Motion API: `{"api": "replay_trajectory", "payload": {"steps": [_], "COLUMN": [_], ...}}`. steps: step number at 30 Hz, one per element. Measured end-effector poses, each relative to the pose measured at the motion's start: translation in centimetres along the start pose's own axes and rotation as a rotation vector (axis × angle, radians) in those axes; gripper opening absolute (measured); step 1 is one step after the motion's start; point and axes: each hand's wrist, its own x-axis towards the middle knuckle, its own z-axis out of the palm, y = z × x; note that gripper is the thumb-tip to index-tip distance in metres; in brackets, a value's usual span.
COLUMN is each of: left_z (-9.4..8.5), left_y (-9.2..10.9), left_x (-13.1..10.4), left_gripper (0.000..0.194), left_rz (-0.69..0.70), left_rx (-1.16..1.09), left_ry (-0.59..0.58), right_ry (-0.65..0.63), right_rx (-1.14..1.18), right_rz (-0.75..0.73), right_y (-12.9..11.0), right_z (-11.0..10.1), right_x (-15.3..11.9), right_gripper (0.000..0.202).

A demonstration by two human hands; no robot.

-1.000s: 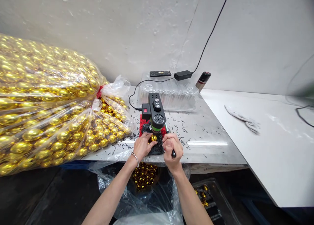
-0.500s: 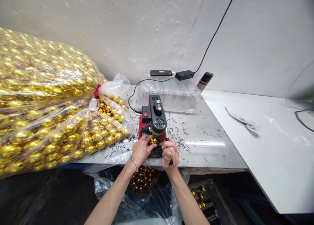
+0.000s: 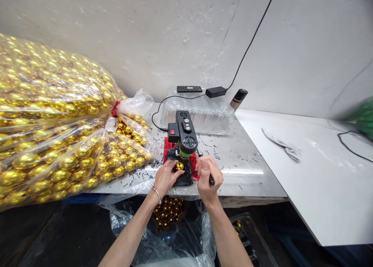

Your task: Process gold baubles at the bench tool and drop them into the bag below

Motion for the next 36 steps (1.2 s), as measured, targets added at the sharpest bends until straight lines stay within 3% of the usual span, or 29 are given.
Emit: {"api": "replay_trajectory", "payload": {"steps": [2,3,6,8,11,13,15,18,21,24,30,36], "left_z": [-0.3,-0.4,0.7,2.4,4.9,5.4,4.8,2.2,-0.6,-2.1,-1.9,0.4], "left_y": [-0.3,-0.5,-1.8,-3.0,-5.0,-5.8,-5.9,-4.5,-2.4,-1.2,-0.6,-0.4], "left_x": [-1.7,-2.9,-7.3,-10.0,-12.7,-13.4,-13.5,-12.7,-10.7,-7.6,-2.4,-0.8], "left_gripper": [0.041,0.043,0.05,0.055,0.052,0.04,0.029,0.043,0.044,0.043,0.04,0.046], "left_rz": [-0.042,-0.088,-0.321,-0.545,-0.985,-1.149,-1.116,-0.914,-0.721,-0.555,-0.49,-0.404], "left_rx": [-0.19,-0.302,-0.644,-0.848,-1.113,-1.263,-1.407,-1.526,-1.5,-1.365,-1.375,-1.063], "left_ry": [0.004,-0.055,-0.417,-0.538,-0.449,-0.383,-0.345,-0.352,-0.338,-0.19,-0.006,0.168], "right_ry": [-0.007,-0.012,-0.016,0.004,0.018,0.002,-0.007,0.01,0.017,0.013,-0.01,-0.002], "right_rx": [-0.01,-0.012,-0.012,-0.001,0.01,0.002,-0.007,-0.019,-0.024,-0.019,-0.027,-0.007], "right_rz": [0.022,0.023,0.018,0.022,0.023,0.015,0.006,0.014,0.019,0.003,-0.01,-0.036], "right_y": [-0.6,-0.7,-0.5,-0.3,0.0,0.1,0.1,0.0,0.1,0.2,0.3,0.4], "right_z": [-0.1,-0.1,0.1,0.3,0.4,0.4,0.3,0.3,0.4,0.4,0.3,0.4], "right_x": [0.6,0.6,-0.1,-0.6,-1.0,-1.0,-1.1,-1.2,-1.3,-1.4,-1.4,-1.3], "right_gripper": [0.031,0.031,0.03,0.03,0.029,0.028,0.029,0.029,0.029,0.029,0.029,0.028]}}
